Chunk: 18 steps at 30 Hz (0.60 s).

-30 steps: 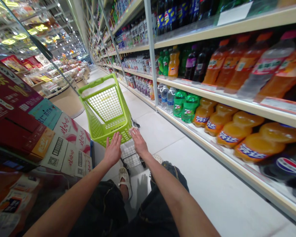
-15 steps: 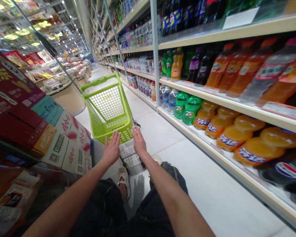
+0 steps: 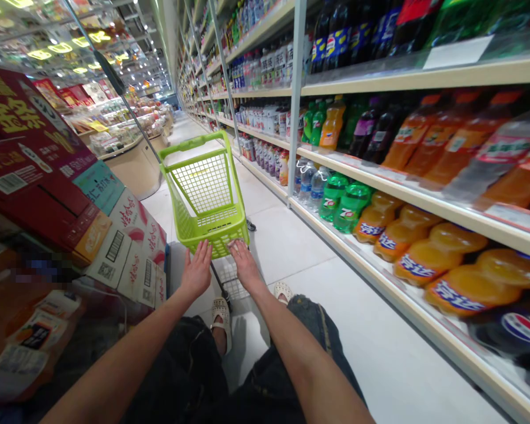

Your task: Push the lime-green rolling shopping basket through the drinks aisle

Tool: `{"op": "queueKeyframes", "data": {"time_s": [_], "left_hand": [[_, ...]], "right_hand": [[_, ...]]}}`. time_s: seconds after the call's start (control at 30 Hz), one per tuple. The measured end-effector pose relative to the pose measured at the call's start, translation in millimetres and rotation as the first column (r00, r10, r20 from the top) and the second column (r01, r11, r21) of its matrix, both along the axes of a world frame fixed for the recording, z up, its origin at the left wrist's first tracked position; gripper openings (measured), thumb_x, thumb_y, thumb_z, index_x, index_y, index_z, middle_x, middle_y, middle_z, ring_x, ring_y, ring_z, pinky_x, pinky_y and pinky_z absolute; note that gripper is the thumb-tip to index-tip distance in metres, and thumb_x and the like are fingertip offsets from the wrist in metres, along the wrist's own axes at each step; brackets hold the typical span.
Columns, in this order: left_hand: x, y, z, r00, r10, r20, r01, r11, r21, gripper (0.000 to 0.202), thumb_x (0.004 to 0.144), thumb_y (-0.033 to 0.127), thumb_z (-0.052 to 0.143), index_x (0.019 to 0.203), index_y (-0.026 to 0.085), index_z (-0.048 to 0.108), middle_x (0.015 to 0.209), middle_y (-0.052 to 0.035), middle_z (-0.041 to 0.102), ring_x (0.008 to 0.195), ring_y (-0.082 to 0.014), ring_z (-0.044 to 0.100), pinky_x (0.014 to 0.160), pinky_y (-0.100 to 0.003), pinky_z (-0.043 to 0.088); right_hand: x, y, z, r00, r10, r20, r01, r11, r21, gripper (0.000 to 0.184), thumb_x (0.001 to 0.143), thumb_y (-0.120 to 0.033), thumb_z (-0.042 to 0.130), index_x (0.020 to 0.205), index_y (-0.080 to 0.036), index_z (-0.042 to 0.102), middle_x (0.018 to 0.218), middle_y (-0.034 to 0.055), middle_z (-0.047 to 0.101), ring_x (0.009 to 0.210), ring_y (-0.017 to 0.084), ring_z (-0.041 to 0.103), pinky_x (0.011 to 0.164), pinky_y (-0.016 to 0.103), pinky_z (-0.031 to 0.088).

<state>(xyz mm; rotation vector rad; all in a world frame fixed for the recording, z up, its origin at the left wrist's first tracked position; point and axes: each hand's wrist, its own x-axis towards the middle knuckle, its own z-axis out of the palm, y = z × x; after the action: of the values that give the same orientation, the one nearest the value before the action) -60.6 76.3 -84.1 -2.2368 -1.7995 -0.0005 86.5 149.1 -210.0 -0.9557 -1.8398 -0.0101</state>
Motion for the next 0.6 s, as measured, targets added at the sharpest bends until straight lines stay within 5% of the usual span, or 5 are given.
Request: {"op": "queueKeyframes", "data": {"time_s": [0.23, 0.43, 0.5, 0.53, 0.6], "left_hand": [[-15, 3, 1.2, 0.998, 0.042, 0.046, -0.045, 0.997, 0.070, 0.066, 0.074, 0.006, 0.035, 0.139, 0.008, 0.025, 0.149, -0.0113, 0.018, 0.138, -0.0215, 0.013, 0.110, -0.052, 0.008], [-21, -6, 2.2, 0.932, 0.056, 0.359, -0.077, 0.996, 0.044, 0.066, 0.071, 0.003, 0.038, 0.136, 0.010, 0.031, 0.148, -0.0114, 0.022, 0.137, -0.0207, 0.015, 0.111, -0.050, 0.001], [-17, -9, -1.2, 0.775, 0.089, 0.626, -0.117, 0.993, 0.004, 0.062, 0.070, 0.005, 0.043, 0.132, 0.011, 0.039, 0.145, -0.0118, 0.030, 0.135, -0.0220, 0.021, 0.111, -0.047, 0.008], [-13, -8, -3.6, 0.620, 0.120, 0.775, -0.130, 0.990, -0.049, 0.057, 0.071, 0.008, 0.045, 0.128, 0.013, 0.044, 0.141, -0.0117, 0.038, 0.133, -0.0228, 0.028, 0.110, -0.046, 0.015], [-4, -5, -8.8, 0.122, 0.217, 0.968, -0.085, 0.975, -0.208, 0.042, 0.074, 0.019, 0.050, 0.116, 0.016, 0.055, 0.125, -0.0097, 0.056, 0.121, -0.0234, 0.045, 0.104, -0.041, 0.030]], "right_hand": [[-20, -7, 76.1, 0.997, 0.064, -0.031, -0.062, 0.996, 0.062, 0.051, 0.085, -0.006, 0.038, 0.133, -0.022, 0.041, 0.145, 0.0054, 0.030, 0.136, 0.020, 0.018, 0.110, 0.045, 0.028], [-40, -16, 48.4, 0.985, 0.172, 0.025, -0.172, 0.985, -0.030, 0.051, 0.082, -0.001, 0.032, 0.129, -0.018, 0.046, 0.137, 0.0090, 0.043, 0.135, 0.018, 0.020, 0.108, 0.045, 0.031], [-45, -26, 42.0, 0.985, 0.166, -0.040, -0.169, 0.983, -0.078, 0.049, 0.083, -0.003, 0.032, 0.129, -0.015, 0.046, 0.139, 0.0105, 0.040, 0.135, 0.018, 0.023, 0.108, 0.043, 0.032], [-47, -31, 43.0, 0.984, 0.161, -0.076, -0.169, 0.980, -0.103, 0.049, 0.083, -0.005, 0.033, 0.129, -0.015, 0.045, 0.140, 0.0108, 0.038, 0.134, 0.018, 0.024, 0.107, 0.041, 0.033], [-53, -43, 51.5, 0.979, 0.162, -0.123, -0.179, 0.973, -0.148, 0.048, 0.084, -0.008, 0.033, 0.130, -0.015, 0.043, 0.142, 0.0109, 0.035, 0.133, 0.018, 0.027, 0.106, 0.039, 0.035]]}}
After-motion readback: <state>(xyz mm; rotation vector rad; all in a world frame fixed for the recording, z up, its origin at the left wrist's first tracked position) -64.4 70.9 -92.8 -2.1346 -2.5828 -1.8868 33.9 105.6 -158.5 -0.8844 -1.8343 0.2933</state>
